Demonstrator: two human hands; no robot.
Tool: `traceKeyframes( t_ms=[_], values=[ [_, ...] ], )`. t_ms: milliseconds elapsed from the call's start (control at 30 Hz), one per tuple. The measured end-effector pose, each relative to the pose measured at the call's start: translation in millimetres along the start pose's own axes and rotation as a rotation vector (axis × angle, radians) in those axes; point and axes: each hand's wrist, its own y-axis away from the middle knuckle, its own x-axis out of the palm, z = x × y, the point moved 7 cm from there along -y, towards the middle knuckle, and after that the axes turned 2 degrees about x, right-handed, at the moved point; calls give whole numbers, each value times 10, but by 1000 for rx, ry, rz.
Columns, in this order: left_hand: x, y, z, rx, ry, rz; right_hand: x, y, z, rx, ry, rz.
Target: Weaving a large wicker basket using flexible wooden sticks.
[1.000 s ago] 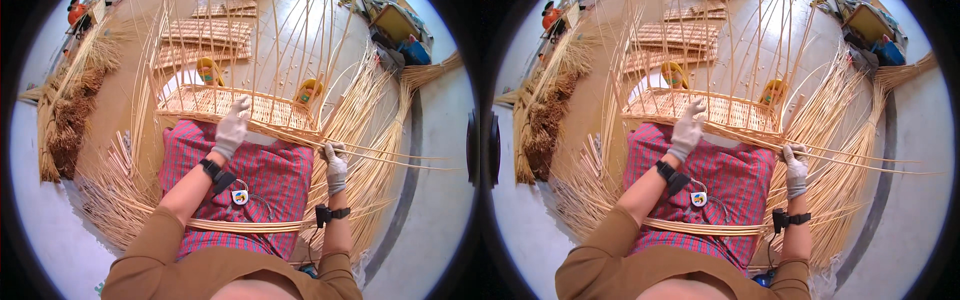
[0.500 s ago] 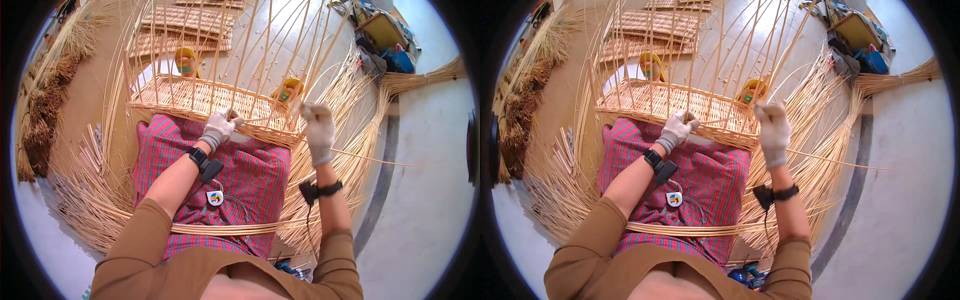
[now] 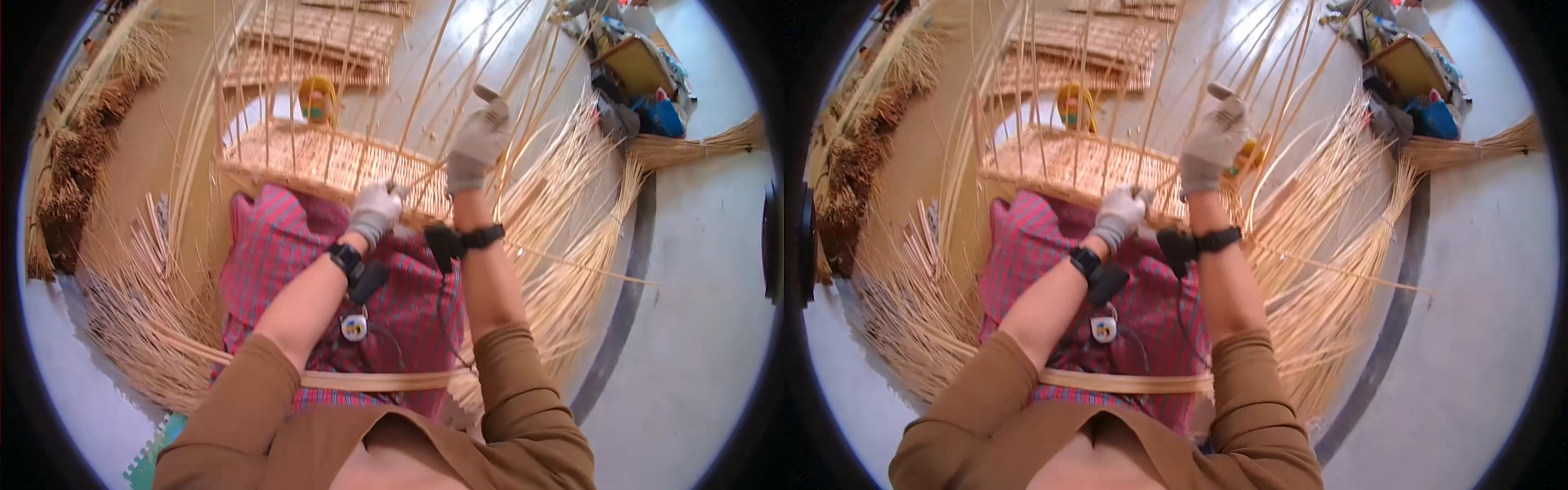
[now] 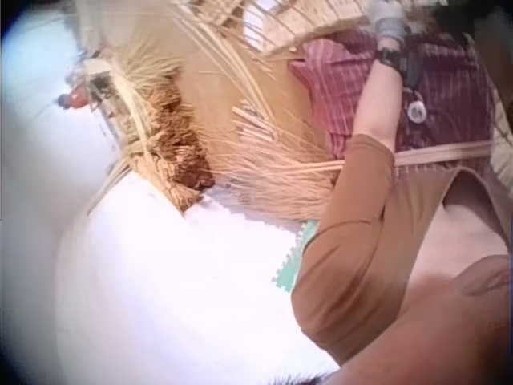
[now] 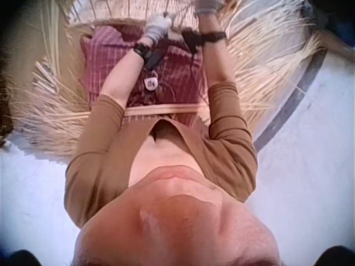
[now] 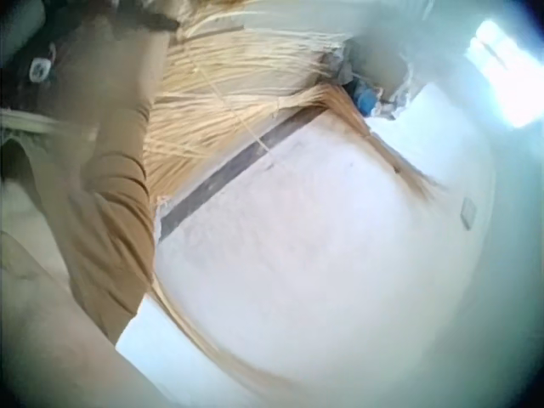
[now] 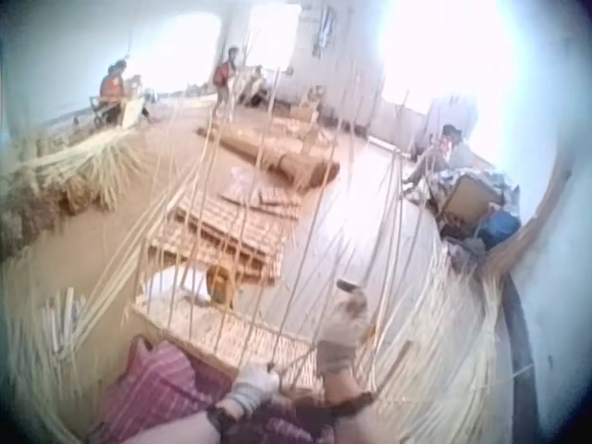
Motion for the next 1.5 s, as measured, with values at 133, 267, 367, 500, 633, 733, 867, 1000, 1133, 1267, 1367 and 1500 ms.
traceKeyframes(
  t_ms=[133, 267, 367, 500, 633, 733, 867, 1000, 1133, 1267, 1367, 1500],
  values=[
    [41, 23, 30, 87, 206, 20, -1027, 830, -299, 375, -578, 69],
    [79, 29, 73, 56, 354, 124, -1420, 1311, -700, 608, -748, -76],
    [97, 3, 74, -1, 277, 123, -1370, 1399, -552, 742, -814, -228],
    [69, -14, 64, -89, 270, 63, -1320, 1419, -18, 550, -632, 51],
    [-56, 104, -119, 1, 328, 76, -1791, 1437, -611, 769, -666, -109],
    [-267, 331, -664, 593, 236, -302, -2224, 1469, -1003, 775, -711, -325],
    [784, 301, -616, 48, -37, 555, -2271, 1359, -939, 984, -505, -39],
    [929, 303, -523, 14, -19, 433, -1777, 546, -811, 653, -98, 342],
    [930, 229, -396, 66, -41, 263, -581, -153, -1162, 102, 151, 548],
    [1044, 69, -270, -57, -119, 295, -61, -395, -1484, 418, -207, 34],
    [1048, 23, -526, 370, -531, 192, -449, -258, -959, 250, -14, -179],
    [1108, 128, -284, -106, 153, 399, -1555, 421, -502, 150, -427, -276]
  ],
)
